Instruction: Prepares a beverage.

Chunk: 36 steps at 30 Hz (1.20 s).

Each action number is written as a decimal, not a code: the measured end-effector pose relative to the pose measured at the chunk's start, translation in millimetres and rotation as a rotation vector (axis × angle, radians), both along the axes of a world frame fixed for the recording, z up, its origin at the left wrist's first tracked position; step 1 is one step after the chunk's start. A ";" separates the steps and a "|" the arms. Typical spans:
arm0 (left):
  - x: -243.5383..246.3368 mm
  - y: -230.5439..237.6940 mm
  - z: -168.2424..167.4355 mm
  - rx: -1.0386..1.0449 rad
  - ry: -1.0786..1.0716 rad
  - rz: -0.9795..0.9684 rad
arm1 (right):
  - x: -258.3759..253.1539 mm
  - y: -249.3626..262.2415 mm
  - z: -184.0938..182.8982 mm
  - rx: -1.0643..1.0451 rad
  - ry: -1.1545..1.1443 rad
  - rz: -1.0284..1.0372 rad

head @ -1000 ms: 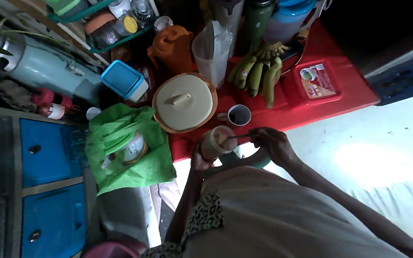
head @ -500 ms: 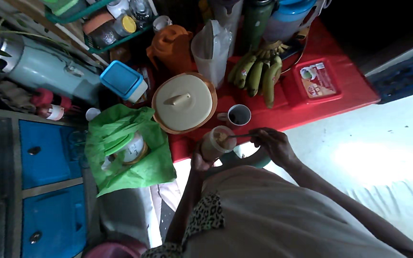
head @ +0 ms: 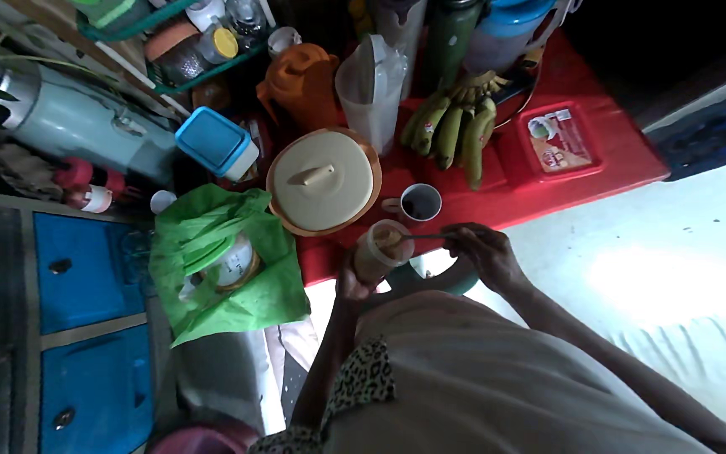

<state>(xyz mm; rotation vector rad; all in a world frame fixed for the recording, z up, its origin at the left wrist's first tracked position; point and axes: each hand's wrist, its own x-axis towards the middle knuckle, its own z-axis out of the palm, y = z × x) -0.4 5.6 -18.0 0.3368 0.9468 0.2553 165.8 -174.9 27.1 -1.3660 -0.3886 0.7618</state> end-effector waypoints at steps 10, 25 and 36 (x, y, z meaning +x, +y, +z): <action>0.5 0.1 -3.2 -0.012 0.009 0.000 | 1.0 -1.5 -5.9 -0.002 -0.029 0.001; -0.4 -2.9 -4.8 0.006 -0.006 -0.025 | 1.5 1.0 0.0 -0.058 0.051 -0.010; 1.0 -2.3 -9.8 -0.056 0.049 0.003 | 3.9 3.5 8.2 -0.105 0.183 -0.083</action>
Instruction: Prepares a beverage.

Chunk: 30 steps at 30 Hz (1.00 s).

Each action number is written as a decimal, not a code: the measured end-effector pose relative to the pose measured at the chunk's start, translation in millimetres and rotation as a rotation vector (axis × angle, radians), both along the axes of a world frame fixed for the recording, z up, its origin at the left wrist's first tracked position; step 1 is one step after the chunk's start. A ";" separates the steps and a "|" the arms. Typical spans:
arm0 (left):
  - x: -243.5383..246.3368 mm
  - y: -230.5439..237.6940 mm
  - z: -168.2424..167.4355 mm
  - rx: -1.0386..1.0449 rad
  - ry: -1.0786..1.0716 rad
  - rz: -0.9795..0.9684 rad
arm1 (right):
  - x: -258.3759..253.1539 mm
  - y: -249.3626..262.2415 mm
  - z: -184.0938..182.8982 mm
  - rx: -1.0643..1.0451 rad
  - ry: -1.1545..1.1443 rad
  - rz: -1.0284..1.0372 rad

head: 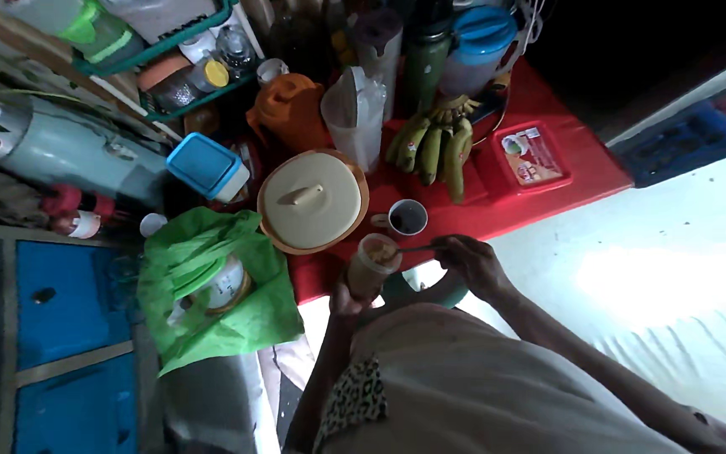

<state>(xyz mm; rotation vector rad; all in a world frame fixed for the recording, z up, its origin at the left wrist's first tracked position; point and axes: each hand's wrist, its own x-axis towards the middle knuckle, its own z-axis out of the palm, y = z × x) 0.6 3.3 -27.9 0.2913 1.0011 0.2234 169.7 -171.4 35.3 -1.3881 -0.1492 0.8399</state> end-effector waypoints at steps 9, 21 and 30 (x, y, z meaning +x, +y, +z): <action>1.5 -1.7 3.4 0.002 0.010 0.036 | 19.6 1.1 -1.7 0.026 0.106 -0.164; 0.3 0.9 -3.9 -0.070 -0.072 0.051 | 40.5 -4.1 -31.7 0.018 -0.041 -0.303; 2.3 1.8 -4.2 -0.083 -0.038 0.057 | 39.8 -5.4 -46.8 0.049 -0.107 -0.254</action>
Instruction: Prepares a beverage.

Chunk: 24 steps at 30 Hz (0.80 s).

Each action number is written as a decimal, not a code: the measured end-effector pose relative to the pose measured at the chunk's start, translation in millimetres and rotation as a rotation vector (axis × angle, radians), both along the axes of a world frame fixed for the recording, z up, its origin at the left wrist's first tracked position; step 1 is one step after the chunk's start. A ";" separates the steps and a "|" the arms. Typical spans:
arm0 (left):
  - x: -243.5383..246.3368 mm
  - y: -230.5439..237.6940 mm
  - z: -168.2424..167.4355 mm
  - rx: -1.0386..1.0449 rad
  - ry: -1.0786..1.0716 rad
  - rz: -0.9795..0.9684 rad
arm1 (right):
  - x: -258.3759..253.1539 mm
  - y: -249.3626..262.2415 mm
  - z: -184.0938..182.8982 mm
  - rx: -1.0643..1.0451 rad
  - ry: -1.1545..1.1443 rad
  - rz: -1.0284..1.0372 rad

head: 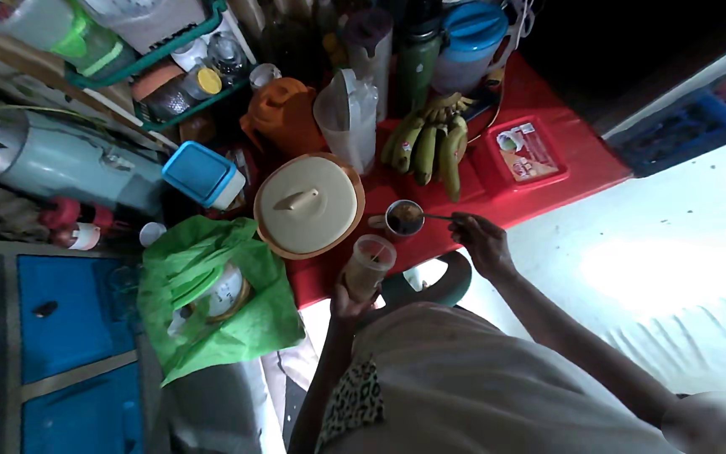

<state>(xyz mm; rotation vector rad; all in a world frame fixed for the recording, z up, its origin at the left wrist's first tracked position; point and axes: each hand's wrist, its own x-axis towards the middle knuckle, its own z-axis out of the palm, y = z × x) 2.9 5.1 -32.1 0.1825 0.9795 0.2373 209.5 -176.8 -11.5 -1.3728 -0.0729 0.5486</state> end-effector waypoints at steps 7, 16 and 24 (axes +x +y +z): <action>1.8 1.0 4.2 0.002 0.000 -0.006 | -1.2 -0.8 -9.5 -0.022 -0.085 0.039; 1.8 0.9 -1.7 0.032 -0.006 -0.032 | 0.4 -4.6 -13.6 -0.124 -0.258 0.127; 1.9 0.2 -2.7 0.049 0.009 -0.043 | 0.6 -6.6 -15.0 -0.247 -0.424 0.244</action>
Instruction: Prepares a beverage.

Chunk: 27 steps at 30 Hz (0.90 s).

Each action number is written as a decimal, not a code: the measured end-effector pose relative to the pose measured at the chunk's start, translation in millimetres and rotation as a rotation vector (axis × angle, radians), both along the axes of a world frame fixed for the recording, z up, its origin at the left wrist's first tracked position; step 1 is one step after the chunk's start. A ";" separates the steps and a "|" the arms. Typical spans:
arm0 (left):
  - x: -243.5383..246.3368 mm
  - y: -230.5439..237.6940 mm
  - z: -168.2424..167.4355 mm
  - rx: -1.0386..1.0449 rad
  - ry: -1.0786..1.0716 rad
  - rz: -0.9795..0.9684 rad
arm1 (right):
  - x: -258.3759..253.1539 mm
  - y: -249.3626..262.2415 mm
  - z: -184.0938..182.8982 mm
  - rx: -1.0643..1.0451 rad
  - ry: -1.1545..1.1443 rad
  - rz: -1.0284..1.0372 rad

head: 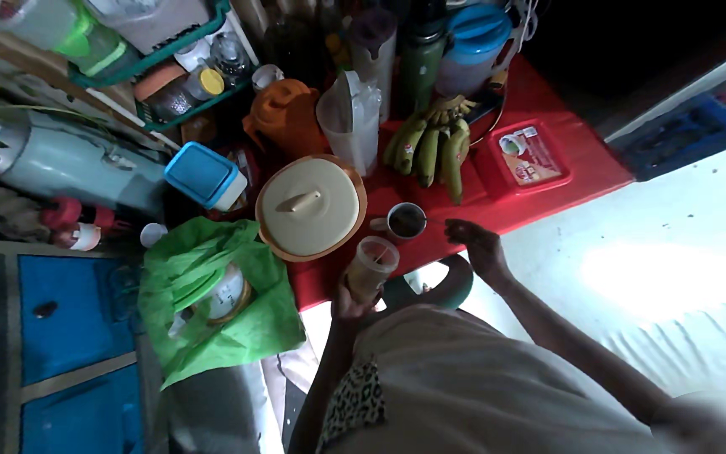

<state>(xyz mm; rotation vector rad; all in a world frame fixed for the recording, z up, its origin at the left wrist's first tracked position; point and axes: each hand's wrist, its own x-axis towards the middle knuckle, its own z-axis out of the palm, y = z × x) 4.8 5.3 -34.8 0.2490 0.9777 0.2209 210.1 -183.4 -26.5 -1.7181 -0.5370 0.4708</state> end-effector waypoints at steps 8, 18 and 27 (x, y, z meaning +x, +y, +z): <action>-17.9 -8.1 -20.8 -0.064 -0.432 -0.119 | -1.1 15.7 40.2 -0.271 -0.078 0.086; -32.8 -31.7 64.9 1.093 -0.243 -0.608 | -36.9 16.7 65.6 0.224 0.123 0.554; -35.4 -30.4 63.5 1.121 -0.361 -0.558 | -38.3 31.5 59.8 0.273 0.324 0.437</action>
